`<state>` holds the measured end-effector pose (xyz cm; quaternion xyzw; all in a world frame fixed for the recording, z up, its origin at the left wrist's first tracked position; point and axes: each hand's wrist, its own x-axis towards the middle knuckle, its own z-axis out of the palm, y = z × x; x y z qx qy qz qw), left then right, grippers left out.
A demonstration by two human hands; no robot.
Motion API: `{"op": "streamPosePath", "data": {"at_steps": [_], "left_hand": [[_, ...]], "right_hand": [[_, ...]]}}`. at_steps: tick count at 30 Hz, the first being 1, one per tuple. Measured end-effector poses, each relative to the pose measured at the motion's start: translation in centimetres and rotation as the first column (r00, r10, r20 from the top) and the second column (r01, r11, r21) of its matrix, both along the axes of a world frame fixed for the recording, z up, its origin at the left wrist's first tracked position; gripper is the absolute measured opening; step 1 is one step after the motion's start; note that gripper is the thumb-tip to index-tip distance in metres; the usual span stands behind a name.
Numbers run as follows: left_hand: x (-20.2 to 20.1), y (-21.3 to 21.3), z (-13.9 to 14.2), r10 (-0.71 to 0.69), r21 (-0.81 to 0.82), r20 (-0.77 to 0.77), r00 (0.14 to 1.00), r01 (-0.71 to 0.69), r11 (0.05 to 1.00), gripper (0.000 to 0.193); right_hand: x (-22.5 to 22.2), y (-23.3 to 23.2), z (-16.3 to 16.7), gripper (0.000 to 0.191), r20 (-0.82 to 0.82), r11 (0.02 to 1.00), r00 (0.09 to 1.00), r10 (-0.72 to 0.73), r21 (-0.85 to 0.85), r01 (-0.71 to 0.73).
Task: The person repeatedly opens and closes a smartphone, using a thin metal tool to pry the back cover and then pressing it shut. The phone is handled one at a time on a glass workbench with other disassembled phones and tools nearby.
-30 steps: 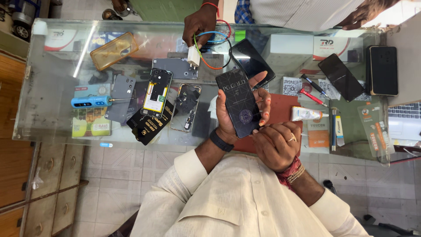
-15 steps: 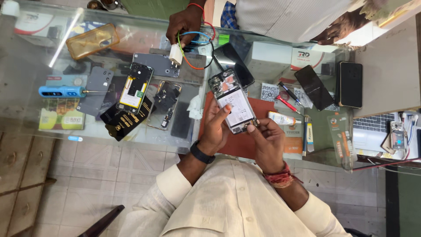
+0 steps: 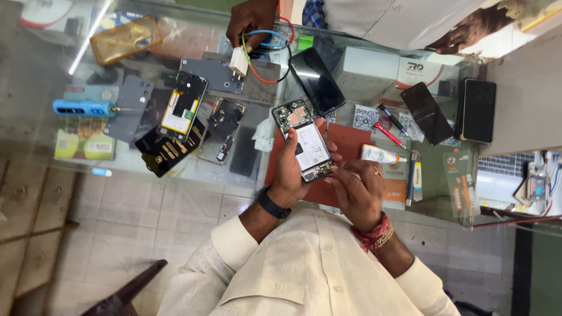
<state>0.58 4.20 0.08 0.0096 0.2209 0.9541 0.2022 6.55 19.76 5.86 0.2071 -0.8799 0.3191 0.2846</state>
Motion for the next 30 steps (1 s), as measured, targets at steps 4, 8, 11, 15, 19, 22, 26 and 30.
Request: {"op": "streamPosePath", "data": {"at_steps": [4, 8, 11, 15, 19, 22, 26, 30], "left_hand": [[-1.2, -1.2, 0.9, -0.022, -0.107, 0.002, 1.000, 0.022, 0.994, 0.087], [-2.1, -2.4, 1.3, -0.082, -0.160, 0.042, 0.996, 0.088, 0.983, 0.087], [-2.5, -3.1, 1.2, -0.124, -0.169, 0.067, 0.990, 0.134, 0.976, 0.087], [-3.0, -3.4, 1.2, -0.156, -0.193, 0.069, 0.985, 0.167, 0.967, 0.085], [-3.2, -3.7, 1.2, -0.188, -0.199, 0.074, 0.979, 0.200, 0.959, 0.082], [-3.3, -3.7, 1.0, -0.215, -0.167, 0.060, 0.975, 0.222, 0.961, 0.080], [-3.6, -3.4, 0.8, -0.223, -0.155, 0.063, 0.973, 0.230, 0.961, 0.079], [-3.6, -3.1, 0.8, -0.180, -0.176, 0.091, 0.979, 0.194, 0.965, 0.079]], "right_hand": [[-0.8, -1.8, 1.3, 0.031, -0.038, 1.000, 0.999, -0.023, 0.014, 0.023], [-1.0, -3.7, 1.4, 0.029, -0.033, 0.999, 0.998, -0.054, 0.003, 0.054], [-0.9, -4.8, 1.3, 0.029, -0.023, 0.995, 0.995, -0.095, 0.003, 0.095], [-0.7, -5.6, 1.6, 0.031, -0.025, 0.986, 0.988, -0.153, 0.068, 0.154], [-0.5, -6.2, 1.8, 0.030, -0.084, 0.965, 0.978, -0.192, 0.166, 0.204], [-0.3, -6.3, 1.8, 0.031, -0.100, 0.954, 0.973, -0.210, 0.198, 0.226], [-0.4, -6.3, 1.3, 0.033, -0.112, 0.947, 0.972, -0.208, 0.227, 0.229], [-0.2, -5.8, 0.8, 0.036, -0.058, 0.937, 0.971, -0.233, 0.252, 0.240]]}}
